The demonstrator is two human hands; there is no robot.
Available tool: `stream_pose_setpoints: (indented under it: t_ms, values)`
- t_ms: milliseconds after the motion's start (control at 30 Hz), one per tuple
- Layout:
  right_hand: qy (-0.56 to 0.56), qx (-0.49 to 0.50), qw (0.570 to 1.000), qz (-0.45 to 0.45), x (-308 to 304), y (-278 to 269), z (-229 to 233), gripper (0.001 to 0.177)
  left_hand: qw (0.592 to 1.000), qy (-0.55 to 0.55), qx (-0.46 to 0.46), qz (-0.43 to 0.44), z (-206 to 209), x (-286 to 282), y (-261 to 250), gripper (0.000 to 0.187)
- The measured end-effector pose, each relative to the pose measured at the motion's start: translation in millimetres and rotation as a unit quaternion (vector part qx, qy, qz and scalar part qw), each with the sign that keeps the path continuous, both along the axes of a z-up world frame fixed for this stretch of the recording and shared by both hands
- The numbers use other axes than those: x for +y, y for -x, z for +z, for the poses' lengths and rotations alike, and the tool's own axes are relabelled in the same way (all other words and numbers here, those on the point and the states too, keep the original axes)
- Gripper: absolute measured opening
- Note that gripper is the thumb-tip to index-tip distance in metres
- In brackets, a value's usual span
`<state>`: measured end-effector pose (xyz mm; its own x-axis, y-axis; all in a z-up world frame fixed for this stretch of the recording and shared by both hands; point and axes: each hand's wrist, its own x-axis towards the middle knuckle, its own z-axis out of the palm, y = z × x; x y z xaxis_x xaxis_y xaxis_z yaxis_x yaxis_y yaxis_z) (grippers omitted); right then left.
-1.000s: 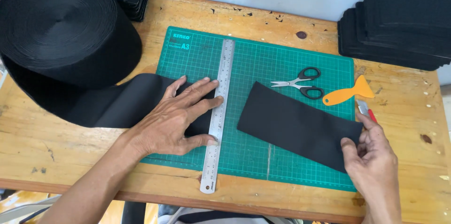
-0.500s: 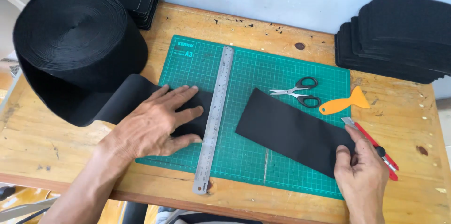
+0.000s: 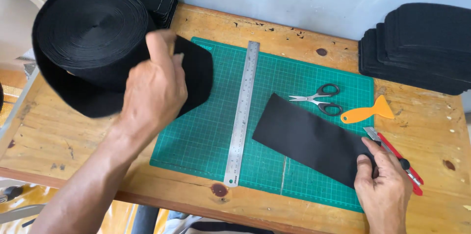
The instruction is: The person unrolls a black fabric strip on a green cutting mat, aligns a metal ruler, and uses a red utility knife to cut the fabric into rectangular pieces. The person repeats the measuring and cutting process to produce multiple fabric sections.
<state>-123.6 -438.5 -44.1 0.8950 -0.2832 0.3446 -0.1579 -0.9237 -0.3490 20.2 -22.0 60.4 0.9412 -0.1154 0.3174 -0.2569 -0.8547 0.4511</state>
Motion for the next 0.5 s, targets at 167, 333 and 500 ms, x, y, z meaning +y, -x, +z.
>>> stream_pose_setpoints:
  t_ms: [167, 333, 500]
  values:
    - [0.009, -0.002, 1.000, 0.004, -3, 2, -4, 0.036, 0.992, -0.048, 0.091, 0.080, 14, 10, -48, 0.038]
    - [0.017, -0.009, 1.000, 0.015, -6, 3, -8, 0.035, 0.937, -0.280, 0.115, 0.173, -12, 3, -89, 0.036]
    - [-0.011, -0.006, 1.000, 0.005, 2, 3, 4, 0.035, 0.845, -0.497, -0.003, 0.198, -39, -4, -118, 0.016]
